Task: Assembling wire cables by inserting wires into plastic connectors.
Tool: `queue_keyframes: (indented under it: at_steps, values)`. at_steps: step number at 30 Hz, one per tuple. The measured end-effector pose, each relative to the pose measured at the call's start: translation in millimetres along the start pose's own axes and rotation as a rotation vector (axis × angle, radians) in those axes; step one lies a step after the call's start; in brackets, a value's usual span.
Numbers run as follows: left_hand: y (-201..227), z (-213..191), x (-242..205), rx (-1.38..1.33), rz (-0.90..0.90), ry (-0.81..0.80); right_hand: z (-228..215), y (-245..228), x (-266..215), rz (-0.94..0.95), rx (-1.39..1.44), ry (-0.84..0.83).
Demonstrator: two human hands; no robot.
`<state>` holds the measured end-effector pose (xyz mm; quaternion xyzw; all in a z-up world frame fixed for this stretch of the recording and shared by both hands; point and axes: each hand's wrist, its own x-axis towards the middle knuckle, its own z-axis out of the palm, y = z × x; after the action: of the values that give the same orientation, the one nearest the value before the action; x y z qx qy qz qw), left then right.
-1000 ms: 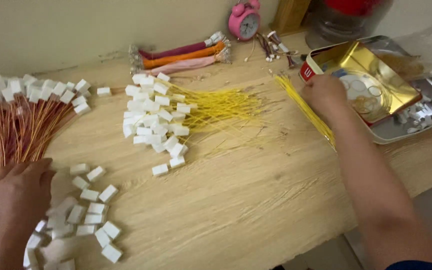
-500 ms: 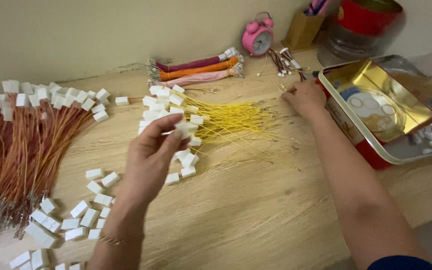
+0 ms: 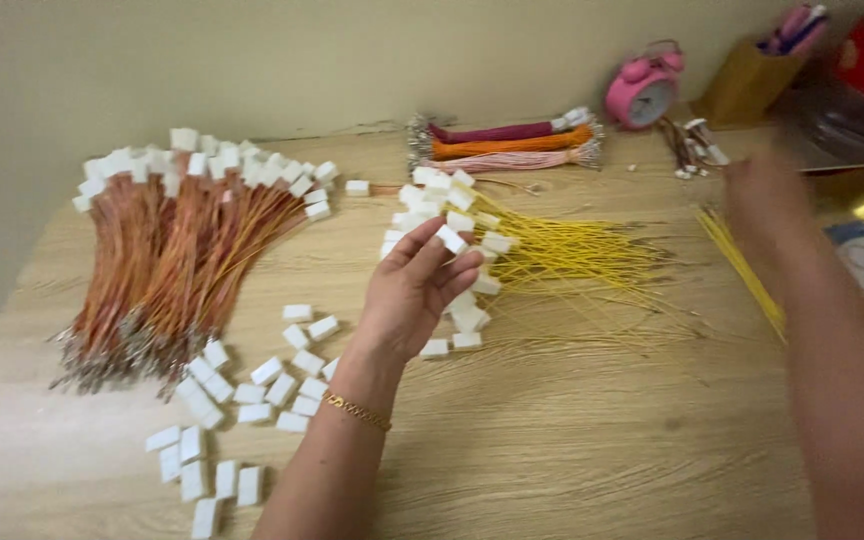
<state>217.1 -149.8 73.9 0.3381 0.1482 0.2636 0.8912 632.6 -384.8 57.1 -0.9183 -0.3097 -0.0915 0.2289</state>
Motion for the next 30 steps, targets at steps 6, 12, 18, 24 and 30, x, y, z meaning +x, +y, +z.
queue_keyframes:
  at_steps: [6,12,18,24,30]
  values:
    - [3.2,4.3,-7.5,-0.110,-0.035,-0.052,-77.1,-2.5,-3.7,-0.256,-0.051,0.289]
    - [7.1,11.0,-13.1,-0.189,0.002,-0.129,-149.0,-167.1,-123.9,-0.583,0.281,0.328]
    - [14.0,12.9,-12.5,-0.166,0.005,-0.093,-100.3,-265.2,-169.9,-0.665,0.432,0.098]
    - [13.8,-3.7,-5.2,-0.157,0.062,-0.058,-84.7,-292.7,-181.9,-0.619,0.512,0.033]
    - [12.2,-8.1,-4.1,-0.165,0.045,-0.029,-85.7,-286.4,-182.6,-0.553,0.505,0.039]
